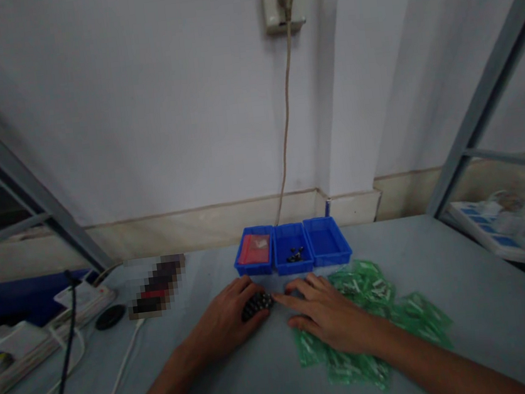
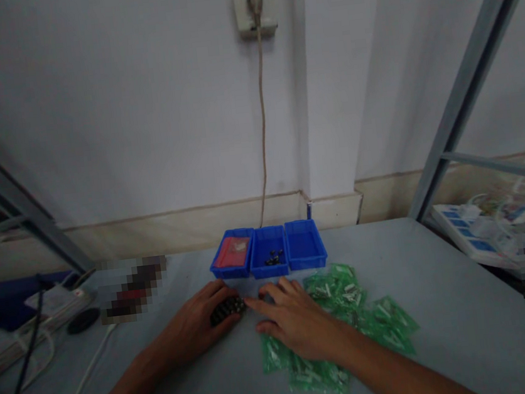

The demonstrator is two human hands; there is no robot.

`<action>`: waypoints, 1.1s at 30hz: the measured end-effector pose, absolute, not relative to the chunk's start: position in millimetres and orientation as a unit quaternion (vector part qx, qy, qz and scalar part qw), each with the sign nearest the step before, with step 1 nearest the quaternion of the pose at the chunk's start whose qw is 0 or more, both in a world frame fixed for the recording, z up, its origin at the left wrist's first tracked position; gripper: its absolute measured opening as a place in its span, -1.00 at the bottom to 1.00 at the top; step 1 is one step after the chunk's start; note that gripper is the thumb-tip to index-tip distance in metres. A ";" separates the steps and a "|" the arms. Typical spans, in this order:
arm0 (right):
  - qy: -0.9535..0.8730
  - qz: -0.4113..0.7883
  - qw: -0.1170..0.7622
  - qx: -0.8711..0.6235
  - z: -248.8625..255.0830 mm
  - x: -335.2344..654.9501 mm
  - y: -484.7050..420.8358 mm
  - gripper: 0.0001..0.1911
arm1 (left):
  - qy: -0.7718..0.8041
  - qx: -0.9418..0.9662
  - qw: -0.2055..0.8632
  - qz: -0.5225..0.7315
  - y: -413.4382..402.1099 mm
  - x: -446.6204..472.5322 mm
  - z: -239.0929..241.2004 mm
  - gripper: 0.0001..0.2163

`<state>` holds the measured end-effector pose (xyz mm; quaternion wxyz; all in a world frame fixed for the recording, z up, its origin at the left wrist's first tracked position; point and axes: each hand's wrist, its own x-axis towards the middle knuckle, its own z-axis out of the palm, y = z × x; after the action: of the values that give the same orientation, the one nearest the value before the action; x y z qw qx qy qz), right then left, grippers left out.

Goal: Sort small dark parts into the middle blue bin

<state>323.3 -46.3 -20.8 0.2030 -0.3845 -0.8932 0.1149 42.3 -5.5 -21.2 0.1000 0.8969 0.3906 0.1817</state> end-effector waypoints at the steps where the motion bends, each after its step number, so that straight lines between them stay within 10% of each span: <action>1: -0.894 0.109 0.207 -0.382 -21.8 323.0 -46.1 -0.43 | 0.390 0.897 0.099 0.184 -5.7 42.5 -20.6 -0.80; 10: -0.873 0.091 0.255 -0.406 -32.0 321.7 -43.0 -0.89 | 0.394 0.894 0.099 0.189 -5.2 41.5 -20.8 -0.78; 18: -0.545 0.521 0.523 -0.396 -16.4 332.9 -31.4 -0.82 | 0.411 0.887 0.121 0.171 -2.6 41.3 -19.8 -0.75; 23: -0.390 0.659 0.545 -0.342 -13.0 337.9 -27.8 -0.66 | 0.413 0.887 0.126 0.163 -1.6 40.3 -19.6 -0.75; 33: -0.552 0.424 0.577 -0.427 -15.5 340.7 -24.5 -0.69 | 0.423 0.879 0.133 0.176 0.9 37.6 -23.2 -0.68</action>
<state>340.7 -24.5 -15.5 0.5768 -0.4273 -0.5521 0.4241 37.6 0.9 -23.2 0.1327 0.8792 0.4227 0.1755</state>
